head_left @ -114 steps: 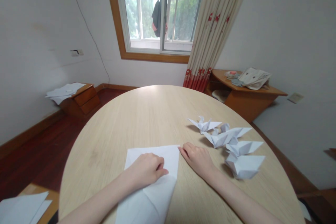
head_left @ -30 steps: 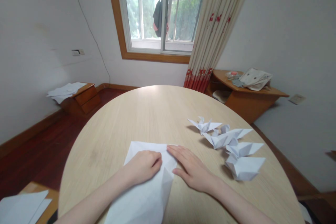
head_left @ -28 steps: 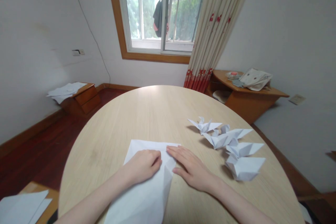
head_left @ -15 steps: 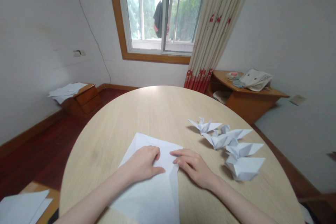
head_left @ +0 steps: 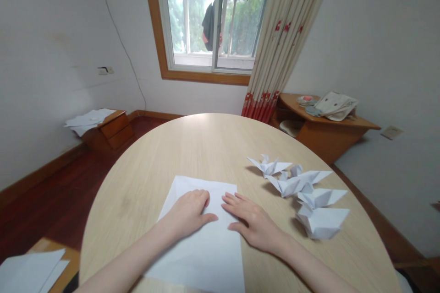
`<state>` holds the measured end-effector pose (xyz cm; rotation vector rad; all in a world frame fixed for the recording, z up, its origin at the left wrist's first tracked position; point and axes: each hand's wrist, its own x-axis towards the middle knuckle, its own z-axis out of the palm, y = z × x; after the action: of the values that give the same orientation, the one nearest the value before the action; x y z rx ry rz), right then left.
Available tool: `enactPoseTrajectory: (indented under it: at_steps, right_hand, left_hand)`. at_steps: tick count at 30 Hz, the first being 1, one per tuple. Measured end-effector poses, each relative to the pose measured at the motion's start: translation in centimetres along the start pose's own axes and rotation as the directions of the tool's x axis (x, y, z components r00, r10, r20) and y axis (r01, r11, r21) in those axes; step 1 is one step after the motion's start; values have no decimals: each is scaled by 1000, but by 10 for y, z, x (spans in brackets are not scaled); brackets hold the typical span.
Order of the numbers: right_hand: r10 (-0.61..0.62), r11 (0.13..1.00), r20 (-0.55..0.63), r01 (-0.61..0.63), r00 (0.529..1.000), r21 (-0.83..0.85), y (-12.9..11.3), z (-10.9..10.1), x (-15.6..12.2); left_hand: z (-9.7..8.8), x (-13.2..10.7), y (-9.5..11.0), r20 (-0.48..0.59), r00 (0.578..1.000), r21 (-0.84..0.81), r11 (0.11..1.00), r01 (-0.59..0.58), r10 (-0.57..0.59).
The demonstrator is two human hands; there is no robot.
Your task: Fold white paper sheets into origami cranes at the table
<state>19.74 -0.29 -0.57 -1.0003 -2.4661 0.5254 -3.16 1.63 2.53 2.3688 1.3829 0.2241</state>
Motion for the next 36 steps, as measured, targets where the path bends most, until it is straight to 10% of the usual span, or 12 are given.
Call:
enactPoseTrajectory:
  at_steps: [6,16,36]
  right_hand:
    - [-142,989,30,143,989,-41,-1,1,-2]
    - [22,996,388,-55,921,74,-21,-20,5]
    - [24,998,418,-47,908,44,-37,-16,-1]
  left_hand:
    - [-3,4,-5,-21,999,-6,999,38,-38]
    - [-4,7,-23,-44,999,-129,992,3,-8]
    - [-6,8,-28,-34,999,-168,985,-25,19]
